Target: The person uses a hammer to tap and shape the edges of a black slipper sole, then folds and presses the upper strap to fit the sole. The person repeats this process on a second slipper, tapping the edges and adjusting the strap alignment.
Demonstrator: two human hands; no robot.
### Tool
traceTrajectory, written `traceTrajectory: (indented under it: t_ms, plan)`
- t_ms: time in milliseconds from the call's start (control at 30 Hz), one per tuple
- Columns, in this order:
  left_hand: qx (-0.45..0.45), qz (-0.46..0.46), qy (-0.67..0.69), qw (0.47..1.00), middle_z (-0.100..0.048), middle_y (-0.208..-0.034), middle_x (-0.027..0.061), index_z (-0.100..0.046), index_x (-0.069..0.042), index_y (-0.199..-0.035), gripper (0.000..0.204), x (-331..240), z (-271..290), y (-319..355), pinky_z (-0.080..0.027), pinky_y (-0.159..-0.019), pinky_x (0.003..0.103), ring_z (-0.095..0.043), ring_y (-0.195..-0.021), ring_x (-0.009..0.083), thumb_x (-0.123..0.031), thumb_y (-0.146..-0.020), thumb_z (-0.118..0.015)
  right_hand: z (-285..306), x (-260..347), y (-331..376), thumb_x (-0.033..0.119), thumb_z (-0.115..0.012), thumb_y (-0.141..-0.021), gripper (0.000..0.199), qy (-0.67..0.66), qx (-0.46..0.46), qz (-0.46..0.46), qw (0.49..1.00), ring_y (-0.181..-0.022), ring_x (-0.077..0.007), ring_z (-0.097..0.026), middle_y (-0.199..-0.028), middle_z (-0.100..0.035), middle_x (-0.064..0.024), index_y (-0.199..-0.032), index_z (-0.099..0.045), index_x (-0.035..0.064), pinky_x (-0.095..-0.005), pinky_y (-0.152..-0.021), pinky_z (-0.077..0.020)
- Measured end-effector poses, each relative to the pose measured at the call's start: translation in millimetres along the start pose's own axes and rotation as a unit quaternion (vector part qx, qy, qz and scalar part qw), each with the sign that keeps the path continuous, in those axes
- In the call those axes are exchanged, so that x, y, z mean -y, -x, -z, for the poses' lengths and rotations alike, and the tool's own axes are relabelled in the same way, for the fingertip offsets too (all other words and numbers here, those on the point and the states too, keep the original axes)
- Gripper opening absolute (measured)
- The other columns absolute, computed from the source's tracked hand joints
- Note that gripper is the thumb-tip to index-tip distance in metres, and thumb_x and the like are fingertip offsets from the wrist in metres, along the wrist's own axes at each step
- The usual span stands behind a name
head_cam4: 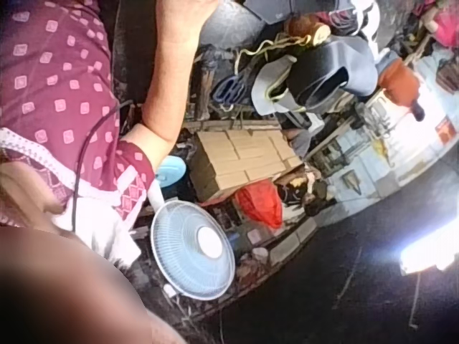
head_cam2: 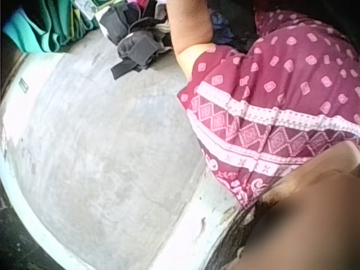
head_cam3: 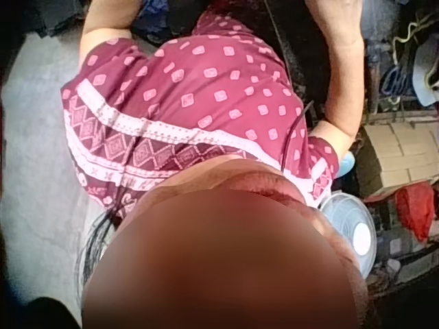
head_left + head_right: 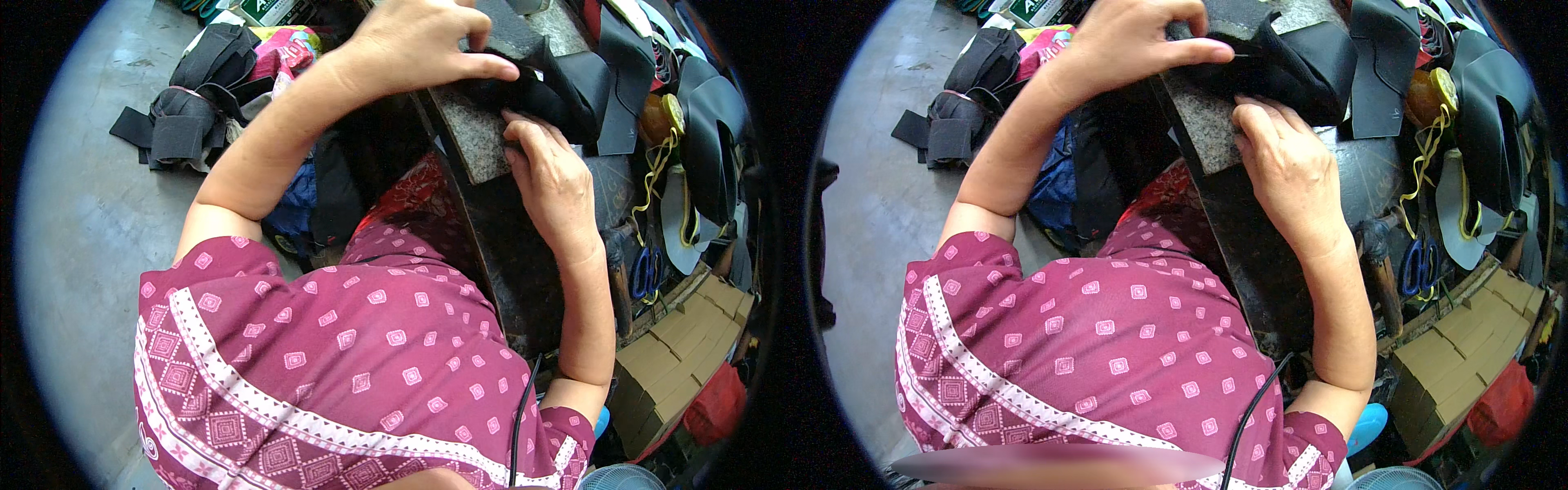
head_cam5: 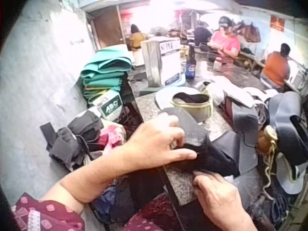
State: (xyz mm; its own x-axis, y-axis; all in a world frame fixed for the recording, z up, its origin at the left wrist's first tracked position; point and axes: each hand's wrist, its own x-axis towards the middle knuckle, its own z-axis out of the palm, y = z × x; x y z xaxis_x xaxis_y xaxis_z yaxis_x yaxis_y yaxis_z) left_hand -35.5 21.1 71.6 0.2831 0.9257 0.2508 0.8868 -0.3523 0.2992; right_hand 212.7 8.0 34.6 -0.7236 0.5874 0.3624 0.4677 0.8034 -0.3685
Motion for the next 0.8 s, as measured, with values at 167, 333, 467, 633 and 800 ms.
traceTrajectory:
  t_ms: [167,333,467,633,800]
  plan:
    - [-0.034,-0.275,-0.096,0.956,-0.058,-0.091,0.0089,-0.065,-0.010,-0.087,0.040,6,8,16,-0.046,-0.087,0.038,-0.056,-0.095,0.0246,-0.042,-0.068,-0.080,2,0,-2,0.005,-0.070,-0.084,0.024,0.008,0.015,-0.007,1.000,-0.104,-0.0278,-0.067,-0.112,-0.070,-0.0090,-0.105,-0.059,0.0082,-0.0379,-0.086,-0.0555]
    - [-0.061,-0.061,-0.014,0.996,-0.069,-0.085,0.0137,-0.064,-0.013,-0.113,0.040,9,-25,18,-0.053,-0.073,0.045,-0.070,-0.087,0.0337,-0.036,-0.083,-0.076,1,-1,-1,0.004,-0.070,-0.083,0.023,0.007,0.007,0.005,1.000,-0.106,-0.0273,-0.067,-0.115,-0.070,-0.0078,-0.103,-0.060,0.0088,-0.0369,-0.087,-0.0557]
    - [-0.012,0.003,0.083,0.996,-0.072,-0.094,0.0155,-0.061,-0.016,-0.117,0.039,21,-34,15,-0.053,-0.082,0.048,-0.069,-0.093,0.0379,-0.030,-0.083,-0.076,0,0,-1,0.005,-0.070,-0.083,0.022,0.007,-0.003,0.024,1.000,-0.108,-0.0258,-0.067,-0.120,-0.070,-0.0053,-0.102,-0.060,0.0096,-0.0357,-0.088,-0.0560]
    - [0.007,-0.017,0.168,0.986,-0.071,-0.104,0.0140,-0.065,-0.013,-0.119,0.041,35,-39,12,-0.052,-0.086,0.043,-0.068,-0.100,0.0314,-0.026,-0.082,-0.077,3,5,-4,0.011,-0.071,-0.084,0.020,0.051,0.015,0.031,0.998,-0.107,-0.0228,-0.068,-0.120,-0.071,-0.0005,-0.101,-0.061,0.0120,-0.0340,-0.086,-0.0567]
    - [0.061,0.003,0.298,0.953,-0.063,-0.086,0.0089,-0.067,-0.012,-0.121,0.042,45,-34,9,-0.050,-0.079,0.035,-0.061,-0.083,0.0211,-0.016,-0.080,-0.077,6,8,-10,0.014,-0.073,-0.083,0.021,0.039,0.026,-0.007,0.999,-0.103,-0.0209,-0.068,-0.115,-0.072,0.0015,-0.101,-0.062,0.0135,-0.0344,-0.083,-0.0570]
